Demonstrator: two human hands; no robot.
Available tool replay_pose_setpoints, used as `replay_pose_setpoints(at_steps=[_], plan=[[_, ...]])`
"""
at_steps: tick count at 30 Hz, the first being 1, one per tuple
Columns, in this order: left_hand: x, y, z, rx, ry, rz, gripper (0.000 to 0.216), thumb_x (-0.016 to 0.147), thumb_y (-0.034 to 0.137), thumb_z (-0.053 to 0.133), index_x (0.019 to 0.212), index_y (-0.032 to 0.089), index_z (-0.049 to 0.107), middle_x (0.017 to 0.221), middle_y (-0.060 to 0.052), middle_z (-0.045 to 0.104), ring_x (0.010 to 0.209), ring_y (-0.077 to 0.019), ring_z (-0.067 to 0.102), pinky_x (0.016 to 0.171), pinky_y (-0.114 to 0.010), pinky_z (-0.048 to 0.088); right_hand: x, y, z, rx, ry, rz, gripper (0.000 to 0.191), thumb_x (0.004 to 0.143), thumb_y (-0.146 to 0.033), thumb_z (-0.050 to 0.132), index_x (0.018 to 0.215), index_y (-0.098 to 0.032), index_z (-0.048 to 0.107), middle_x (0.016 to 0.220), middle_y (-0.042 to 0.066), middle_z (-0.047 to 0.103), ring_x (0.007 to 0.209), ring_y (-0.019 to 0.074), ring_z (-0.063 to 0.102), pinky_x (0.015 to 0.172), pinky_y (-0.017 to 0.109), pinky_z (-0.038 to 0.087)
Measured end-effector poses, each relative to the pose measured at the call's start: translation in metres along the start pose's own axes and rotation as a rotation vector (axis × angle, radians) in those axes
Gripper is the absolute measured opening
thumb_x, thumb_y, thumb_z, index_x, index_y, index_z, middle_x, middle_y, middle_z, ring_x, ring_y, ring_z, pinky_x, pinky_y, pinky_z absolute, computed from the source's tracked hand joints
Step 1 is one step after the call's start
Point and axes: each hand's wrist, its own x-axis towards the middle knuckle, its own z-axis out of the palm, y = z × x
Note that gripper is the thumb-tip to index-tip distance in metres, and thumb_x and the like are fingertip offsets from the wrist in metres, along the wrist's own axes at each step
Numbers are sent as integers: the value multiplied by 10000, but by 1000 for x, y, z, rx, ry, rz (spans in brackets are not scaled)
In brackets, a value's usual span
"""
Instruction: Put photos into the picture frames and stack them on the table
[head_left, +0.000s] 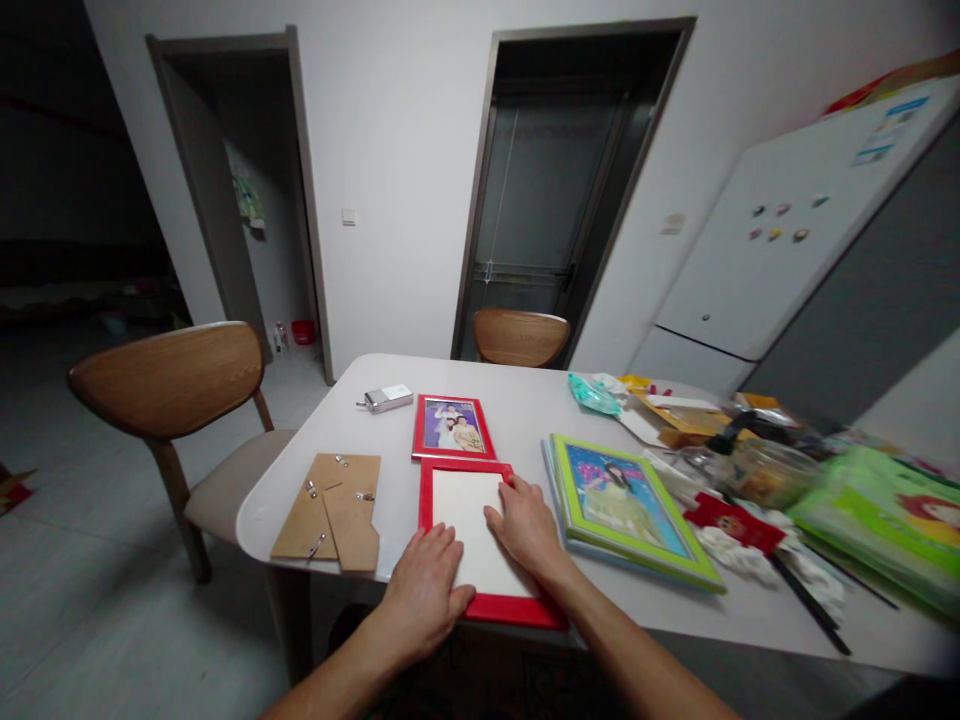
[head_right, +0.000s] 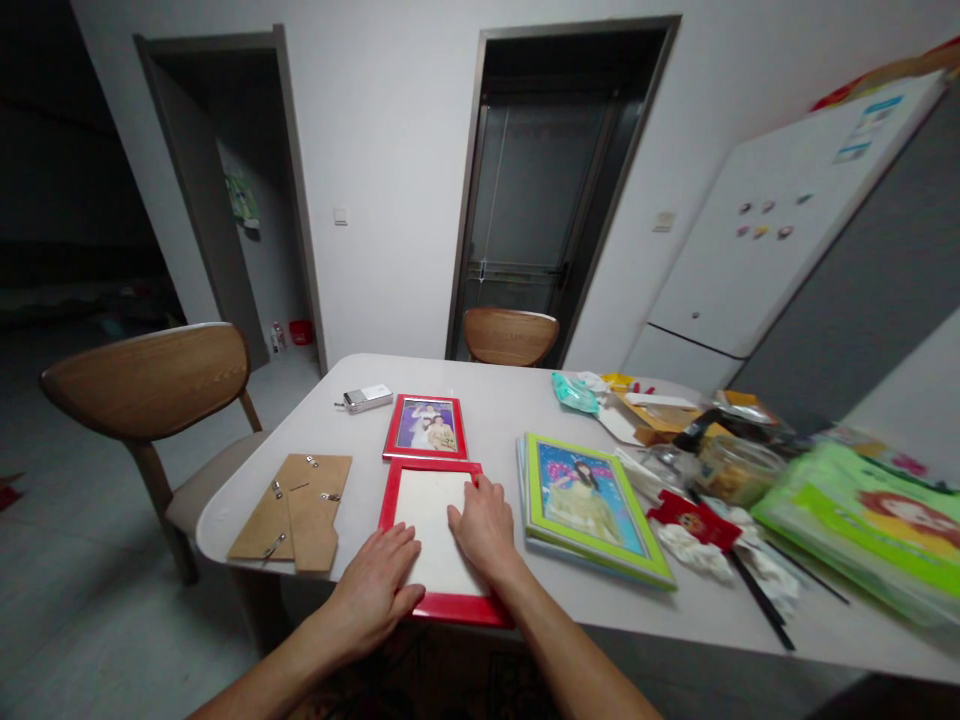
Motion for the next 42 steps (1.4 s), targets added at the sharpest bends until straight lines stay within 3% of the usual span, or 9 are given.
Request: replay_pose_setpoints(at_steps=[5,9,14,18,22,27,33,38,42], plan=[[-9,-6,-7,-24,7,-4,485,742,307,485,1192,154,392,1299,-102,360,1212,-205,282,1009,-400,216,-7,7,3,44,18,-68,255,748,-293,439,927,-162,565,1040,105,519,945,229,440,772,316,345],[-34,-55,-32,36,139,-122,563,715,316,508,1228,169,329,1334,-104,297,1234,-212,229,1006,-421,202,-10,-1,-2,169,40,-98,310,751,-273,443,1014,-152,553,1111,115,502,997,238,425,816,350,332],[-74,-131,-46,192,200,-420,623,623,369,583,1178,162,387,1294,-124,358,1204,-286,280,966,-457,246,-20,-64,-13,425,-52,-354,287,768,-281,442,998,-159,562,1014,83,560,940,187,460,829,304,335],[-83,-150,-36,219,282,-390,492,627,249,568,1099,157,464,1214,-107,456,1141,-259,383,952,-402,304,-27,-123,-6,413,-175,-451,320,732,-372,481,986,-190,552,923,70,574,871,200,473,770,328,354],[-79,-148,-33,185,362,-299,415,610,173,567,1024,171,523,1102,-89,548,1036,-237,478,901,-393,371,-25,-152,14,372,-190,-399,415,619,-400,581,970,-183,537,932,87,536,875,234,450,735,362,372],[-75,-141,-44,93,418,-236,384,597,244,626,970,171,570,1033,-98,585,968,-248,518,843,-405,427,-22,-145,12,599,-166,-341,488,606,-182,557,1088,-179,483,970,84,505,907,199,451,789,322,382],[-50,-82,-53,-43,422,-45,395,639,293,637,1008,180,551,1122,-120,528,1029,-240,471,858,-419,416,-34,-84,-29,711,-57,-302,371,593,-118,522,955,-192,557,953,61,514,916,179,470,830,312,383],[-20,-28,-29,-167,274,31,412,627,260,654,1014,177,541,1137,-109,513,1038,-232,445,872,-417,401,-54,-17,-41,592,-37,-209,329,614,-164,500,933,-190,574,977,65,518,918,186,493,837,340,390],[-8,-13,-6,-193,181,45,437,617,262,658,1024,162,535,1126,-103,517,1037,-232,437,887,-399,389,-66,11,-36,487,-47,-149,299,623,-202,499,905,-185,598,974,80,529,928,203,494,845,351,386]])
